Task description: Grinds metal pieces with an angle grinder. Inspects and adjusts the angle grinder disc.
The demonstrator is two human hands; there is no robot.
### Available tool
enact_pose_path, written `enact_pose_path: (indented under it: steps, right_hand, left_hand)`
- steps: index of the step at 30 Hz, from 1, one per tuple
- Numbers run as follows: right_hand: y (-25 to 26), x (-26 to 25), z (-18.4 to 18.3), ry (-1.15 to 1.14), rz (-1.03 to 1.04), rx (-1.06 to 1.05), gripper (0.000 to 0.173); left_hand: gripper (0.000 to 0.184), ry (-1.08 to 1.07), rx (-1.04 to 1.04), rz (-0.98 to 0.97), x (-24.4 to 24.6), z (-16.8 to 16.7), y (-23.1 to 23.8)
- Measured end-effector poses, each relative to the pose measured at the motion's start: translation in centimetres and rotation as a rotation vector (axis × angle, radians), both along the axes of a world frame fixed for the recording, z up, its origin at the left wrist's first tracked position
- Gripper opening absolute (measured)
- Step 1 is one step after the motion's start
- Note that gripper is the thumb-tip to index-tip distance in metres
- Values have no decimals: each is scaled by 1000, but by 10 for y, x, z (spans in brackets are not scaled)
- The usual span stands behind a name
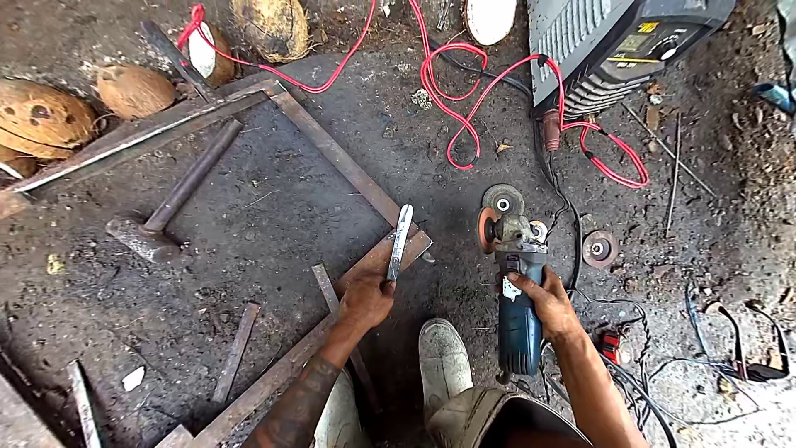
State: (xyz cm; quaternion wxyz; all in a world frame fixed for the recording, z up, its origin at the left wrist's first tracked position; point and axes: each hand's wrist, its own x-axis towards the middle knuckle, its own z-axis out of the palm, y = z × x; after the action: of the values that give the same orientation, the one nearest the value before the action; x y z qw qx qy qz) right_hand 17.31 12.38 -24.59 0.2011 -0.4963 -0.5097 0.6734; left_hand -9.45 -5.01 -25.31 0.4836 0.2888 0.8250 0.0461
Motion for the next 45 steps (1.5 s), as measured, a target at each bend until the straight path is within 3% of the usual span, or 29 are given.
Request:
enact_pose_path:
  steps: [4,10,14,18,21,24,29,31,34,38,40,43,45]
  right_hand:
    - [6,8,1,37,-5,-20,78]
    - [19,19,5,133,-47,-62,77]
    - [27,32,7,226,-64,-87,78]
    - [35,48,3,390,-65,-138,70]
    - [44,52,4,508,-24,-171,63]
    - [54,54,14,529,9,-212,64]
    - [62,67,20,302,-55,-166,73]
    - [57,71,22,230,-53,-123,76]
    - [47,67,22,140,-55,-89,83]
    - [41,57,35,51,-53,-47,79]
    - [39,53,53,40,-17,-12,78]
    - [35,47,86,72,52,120,72]
    - [31,44,110,63,56,230,71]
  left_hand:
    - [49,105,-96,-116,0,15,5]
    - [55,120,-217,-199,-13,41,9]
    - [43,109,166,-11,-59,60,-7]
    - [33,226,573,248,-94,107,-18]
    - [23,121,780,506,-98,137,-16]
    - [20,-8,893,593,-89,144,-10]
    - [21,-96,863,435,-59,128,7]
    - [23,-246,801,343,-34,107,20]
    - [36,-618,565,103,37,67,39]
    - [61,-773,412,-228,131,38,74]
    - [63,-877,423,-212,160,44,93]
    - [46,-1106,579,-14,181,69,113]
    - [44,-1139,724,95,187,84,116]
